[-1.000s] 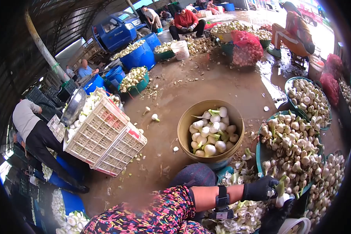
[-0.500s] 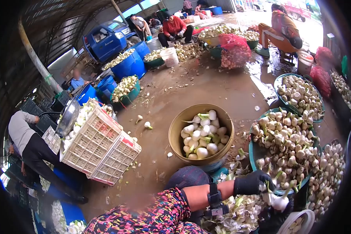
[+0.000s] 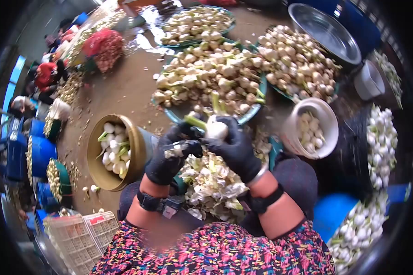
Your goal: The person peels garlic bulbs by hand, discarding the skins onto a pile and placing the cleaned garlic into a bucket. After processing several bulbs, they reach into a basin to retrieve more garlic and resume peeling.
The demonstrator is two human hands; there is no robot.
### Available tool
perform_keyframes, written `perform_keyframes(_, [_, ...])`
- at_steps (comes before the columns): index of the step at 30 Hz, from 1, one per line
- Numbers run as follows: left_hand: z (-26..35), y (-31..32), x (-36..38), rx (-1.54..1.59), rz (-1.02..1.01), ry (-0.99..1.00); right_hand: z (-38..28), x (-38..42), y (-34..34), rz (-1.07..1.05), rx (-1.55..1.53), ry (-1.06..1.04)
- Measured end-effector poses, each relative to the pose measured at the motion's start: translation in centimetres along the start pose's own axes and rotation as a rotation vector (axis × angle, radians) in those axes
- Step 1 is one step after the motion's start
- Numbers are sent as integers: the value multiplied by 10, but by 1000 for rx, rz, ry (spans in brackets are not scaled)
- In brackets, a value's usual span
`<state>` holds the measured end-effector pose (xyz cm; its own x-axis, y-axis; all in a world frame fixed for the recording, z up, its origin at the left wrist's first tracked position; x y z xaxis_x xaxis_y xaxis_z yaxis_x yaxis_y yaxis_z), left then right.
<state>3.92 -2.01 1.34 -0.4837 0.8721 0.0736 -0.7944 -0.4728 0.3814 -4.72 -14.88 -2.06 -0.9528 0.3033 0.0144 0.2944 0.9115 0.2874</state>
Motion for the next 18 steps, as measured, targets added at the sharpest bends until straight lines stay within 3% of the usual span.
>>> perform_keyframes(1, [2,6,-1,-25,-30,23,2,-1,1,-10,199,-98])
perform_keyframes(3, [-2,9,-5,22,24,18,2,-3,5,-11,40,-153])
perform_keyframes(5, [-5,5,-4,-34,1,21,-3,-4,4,-48,-23,-102])
perform_keyframes(7, [-5,7,-4,-72,-19,47,1,-5,6,-97,-315,0])
perform_keyframes(10, [0,7,-5,-537,-9,256,9,-8,7,-93,-464,-9])
perform_keyframes(13, [-8,0,-3,-267,99,117,0,-9,7,8,-591,-28])
perform_keyframes(15, [-10,-6,-3,-193,127,99,-16,-7,2,133,-375,-187])
perform_keyframes(16, [-13,-14,-5,-4,230,95,-17,-9,2,64,-513,-181])
perform_keyframes(17, [-17,-23,-6,181,328,92,-26,3,7,82,-465,-121])
perform_keyframes(18, [-20,-43,-7,-91,172,163,-21,8,12,-104,-348,-33])
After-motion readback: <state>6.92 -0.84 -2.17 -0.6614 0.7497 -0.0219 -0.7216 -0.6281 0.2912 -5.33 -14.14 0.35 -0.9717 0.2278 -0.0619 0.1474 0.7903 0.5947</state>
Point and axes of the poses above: each hand's wrist, its own x-axis away from the middle knuckle, its own y-axis out of the palm, z = x × y, the point moved 4 cm from there along -x, towards the middle knuckle, and after that the axes turned 7 degrees about -z, right-handed, at the moved point
